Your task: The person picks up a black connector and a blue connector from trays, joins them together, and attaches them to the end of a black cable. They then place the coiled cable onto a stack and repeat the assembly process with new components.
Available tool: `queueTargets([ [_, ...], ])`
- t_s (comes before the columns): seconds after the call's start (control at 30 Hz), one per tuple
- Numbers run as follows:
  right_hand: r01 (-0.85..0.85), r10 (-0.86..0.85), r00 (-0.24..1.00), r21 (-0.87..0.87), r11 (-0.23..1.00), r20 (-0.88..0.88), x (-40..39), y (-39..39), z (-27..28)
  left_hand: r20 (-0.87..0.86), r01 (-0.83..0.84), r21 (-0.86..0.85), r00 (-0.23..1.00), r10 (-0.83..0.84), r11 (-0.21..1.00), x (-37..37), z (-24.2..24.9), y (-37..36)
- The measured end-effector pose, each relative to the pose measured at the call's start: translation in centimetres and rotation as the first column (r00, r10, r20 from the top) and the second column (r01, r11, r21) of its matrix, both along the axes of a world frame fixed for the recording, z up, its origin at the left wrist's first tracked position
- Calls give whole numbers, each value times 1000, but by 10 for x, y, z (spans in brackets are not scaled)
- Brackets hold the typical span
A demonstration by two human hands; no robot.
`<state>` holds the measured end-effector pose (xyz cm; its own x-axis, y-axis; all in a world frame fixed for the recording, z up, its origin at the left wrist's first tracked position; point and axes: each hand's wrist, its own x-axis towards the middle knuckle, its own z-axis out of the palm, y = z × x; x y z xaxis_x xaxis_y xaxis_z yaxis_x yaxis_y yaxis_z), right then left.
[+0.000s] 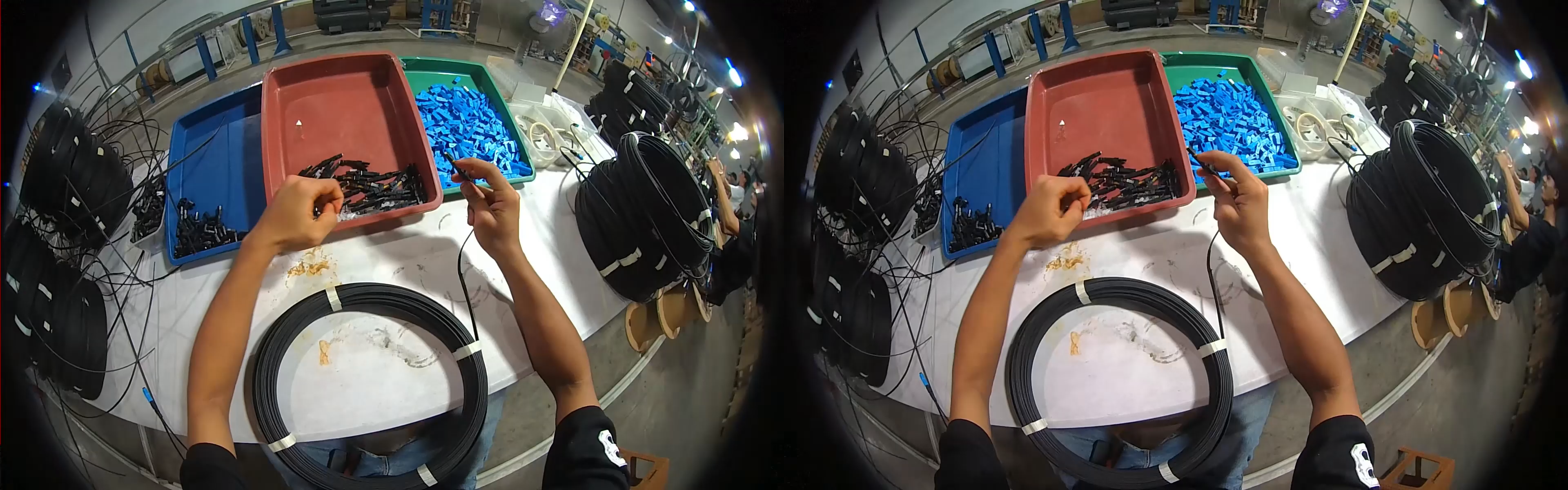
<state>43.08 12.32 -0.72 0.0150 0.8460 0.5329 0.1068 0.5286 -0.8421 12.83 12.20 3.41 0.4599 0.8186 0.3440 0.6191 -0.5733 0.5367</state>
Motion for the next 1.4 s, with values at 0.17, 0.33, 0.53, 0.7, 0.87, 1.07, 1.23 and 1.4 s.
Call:
queueTargets([
  [0.17,-29,27,998,40,999,53,2,5,-4,-49,8,193,999,1,981,27,-20,52],
  [0.33,-57,24,975,148,987,220,4,6,-3,-32,-28,148,999,33,989,42,-24,69],
  [0.53,-108,11,948,290,951,317,0,-1,2,-156,71,282,987,-27,957,35,-40,77],
  [0.7,-123,-23,923,351,928,384,-3,-7,5,-138,50,294,990,-9,955,34,-38,69],
  [0.87,-143,5,916,314,939,400,-7,-12,8,-82,44,306,996,-20,951,28,-48,72],
  [1.07,-95,-24,922,286,954,386,-4,-8,5,-164,2,370,984,64,929,27,-42,66],
  [1.23,-100,-38,908,304,947,417,-4,-6,4,42,-116,230,993,109,966,32,-30,56],
  [1.4,-131,-37,903,356,925,427,-10,-16,12,392,-8,-76,919,37,997,34,-9,17],
])
